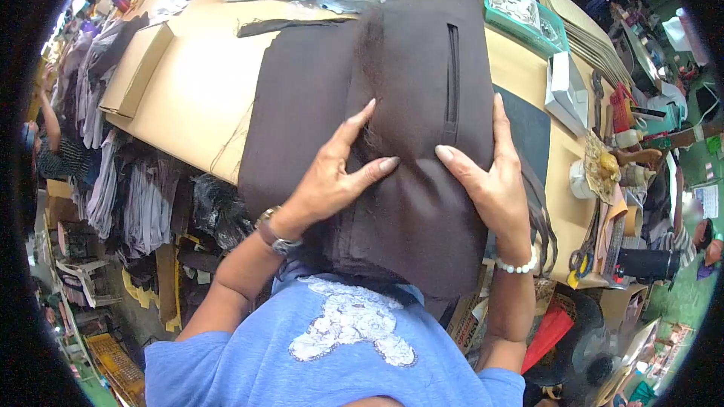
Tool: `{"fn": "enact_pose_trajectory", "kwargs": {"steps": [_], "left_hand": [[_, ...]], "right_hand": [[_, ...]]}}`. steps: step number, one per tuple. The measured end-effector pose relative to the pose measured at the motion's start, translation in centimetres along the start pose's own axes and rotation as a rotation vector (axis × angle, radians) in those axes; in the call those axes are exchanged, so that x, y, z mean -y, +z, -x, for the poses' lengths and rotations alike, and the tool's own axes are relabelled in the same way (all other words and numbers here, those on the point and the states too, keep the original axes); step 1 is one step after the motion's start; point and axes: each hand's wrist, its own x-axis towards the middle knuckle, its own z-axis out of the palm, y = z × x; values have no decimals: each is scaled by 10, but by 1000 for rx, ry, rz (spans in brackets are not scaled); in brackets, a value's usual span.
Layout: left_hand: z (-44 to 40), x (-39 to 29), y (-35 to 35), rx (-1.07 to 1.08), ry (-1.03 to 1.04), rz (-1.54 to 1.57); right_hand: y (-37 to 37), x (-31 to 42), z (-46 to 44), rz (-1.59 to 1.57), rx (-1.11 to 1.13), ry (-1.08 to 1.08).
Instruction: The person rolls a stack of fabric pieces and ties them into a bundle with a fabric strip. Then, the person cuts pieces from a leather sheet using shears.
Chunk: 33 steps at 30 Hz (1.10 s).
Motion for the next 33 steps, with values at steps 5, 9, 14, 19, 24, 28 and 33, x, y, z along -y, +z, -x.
{"fn": "enact_pose_trajectory", "kwargs": {"steps": [5,9,14,19,24,28,33], "left_hand": [[-5,-4,-27,60,-83,89],[-1,5,-37,74,-152,268],[8,8,-57,11,-204,-313],[10,1,-67,-123,-8,-469],[18,-19,-65,-241,147,-500],[20,-18,-67,-53,18,-309],[15,-18,-69,-35,-170,-1]], "right_hand": [[5,23,-9,287,78,-103],[10,37,-11,316,100,-208],[27,39,-7,487,47,-266],[39,54,-8,605,43,-334],[46,65,-7,824,92,-254],[48,65,-8,812,85,-261],[57,69,-9,830,54,-325]]}}
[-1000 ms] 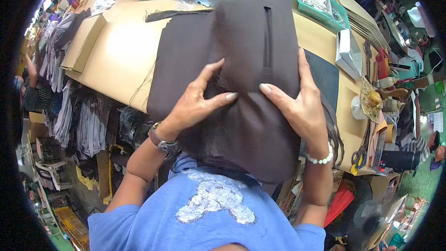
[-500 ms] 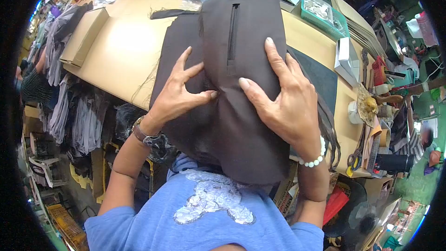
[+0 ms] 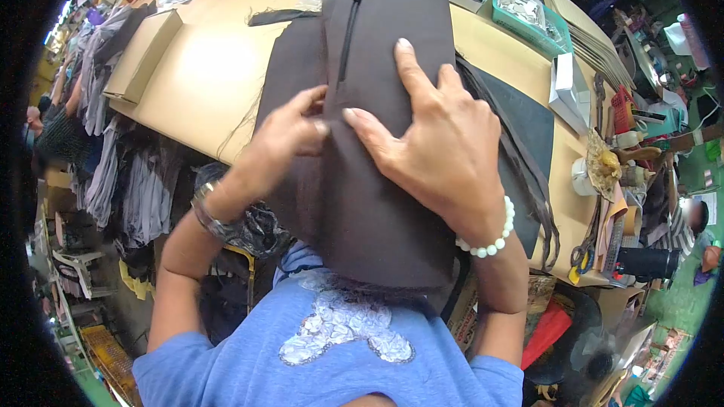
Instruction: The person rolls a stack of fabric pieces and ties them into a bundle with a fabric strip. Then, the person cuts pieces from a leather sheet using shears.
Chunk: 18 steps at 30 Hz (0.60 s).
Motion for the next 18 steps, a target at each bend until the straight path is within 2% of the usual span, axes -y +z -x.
{"fn": "enact_pose_trajectory", "kwargs": {"steps": [2,3,6,10,14,15,18], "left_hand": [[-8,-36,-16,141,-325,242],[-17,-32,-25,181,-380,225],[-23,-34,-34,262,-155,19],[-38,-8,-39,237,-238,170],[-23,-19,-30,83,-361,301],[-25,-3,-36,72,-365,304],[-20,-5,-32,-10,-352,411]], "right_hand": [[2,9,-3,42,-16,-53],[6,15,-5,90,-60,-92],[13,29,-13,111,-98,-142],[24,31,-13,128,-174,-166],[17,5,-7,-342,-229,-151],[14,1,-3,-445,-143,-50],[45,-21,-2,-526,-294,-177]]}}
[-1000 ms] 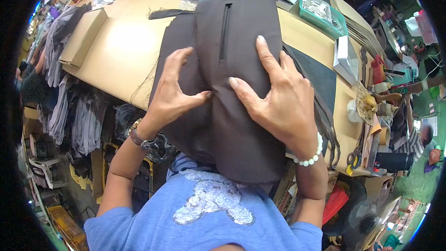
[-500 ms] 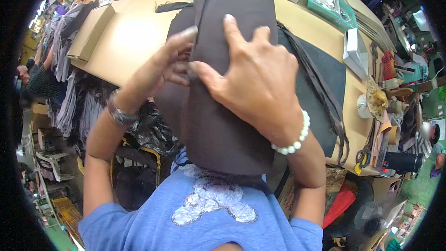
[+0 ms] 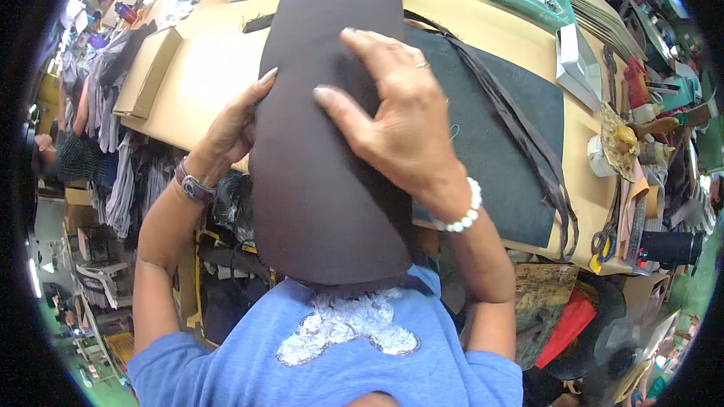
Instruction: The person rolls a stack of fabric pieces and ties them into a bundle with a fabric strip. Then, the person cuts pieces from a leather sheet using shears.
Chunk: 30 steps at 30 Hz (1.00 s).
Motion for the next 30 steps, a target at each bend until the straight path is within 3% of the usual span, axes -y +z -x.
{"fn": "enact_pose_trajectory", "kwargs": {"steps": [4,8,11,17,20,21,24,26,28,29,30], "left_hand": [[-4,16,-19,151,-20,230],[3,34,-16,222,103,449],[9,36,-13,156,144,499],[5,55,-82,85,-192,489],[15,57,-89,-62,-224,483],[15,55,-87,-65,-196,463],[16,50,-82,-124,-166,328],[20,50,-83,-236,-222,128],[17,55,-92,-227,-231,35],[14,60,-99,-221,-238,-13],[12,72,-112,-121,-112,-42]], "right_hand": [[20,11,-2,73,80,32],[37,32,-22,197,162,-31],[49,46,-36,290,287,-36],[76,58,-43,384,453,-33],[93,59,-36,382,338,-97],[89,58,-38,311,390,-74],[79,27,-31,-16,-29,-32],[74,-6,-11,18,-124,263],[70,-28,11,-483,-46,846],[75,-33,18,-592,4,909],[78,-37,25,-702,56,970]]}}
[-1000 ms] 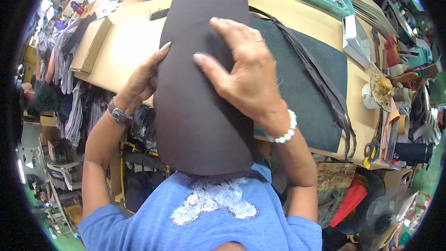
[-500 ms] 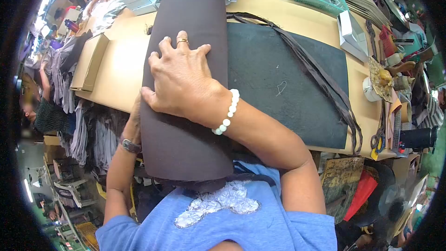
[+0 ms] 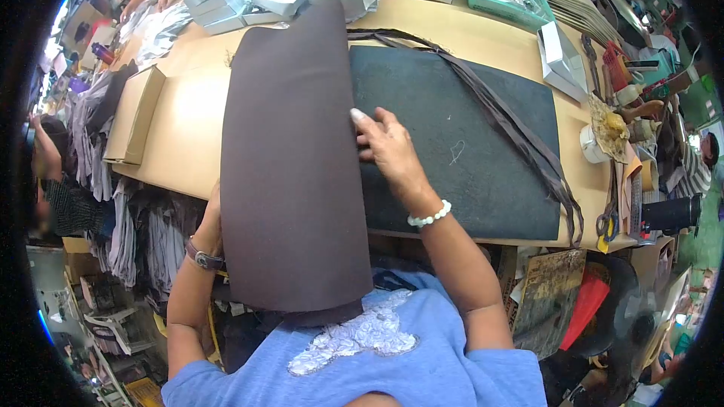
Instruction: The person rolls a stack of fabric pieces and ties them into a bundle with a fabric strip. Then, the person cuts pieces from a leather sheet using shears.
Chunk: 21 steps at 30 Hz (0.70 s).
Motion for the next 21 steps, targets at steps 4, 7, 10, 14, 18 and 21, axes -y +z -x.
{"fn": "enact_pose_trajectory", "kwargs": {"steps": [4,7,10,14,18,21], "left_hand": [[-9,58,-30,99,320,-41],[11,73,-27,7,307,27],[43,80,-19,-98,311,111],[43,50,1,-137,373,137],[19,-14,40,-60,457,92],[-5,-63,88,47,525,57]], "right_hand": [[23,-3,1,-108,93,54],[32,11,10,-160,159,20],[35,11,15,-258,186,-41],[28,0,11,-481,193,-34],[2,31,22,-437,56,-191],[-28,50,22,-443,-84,-307]]}}
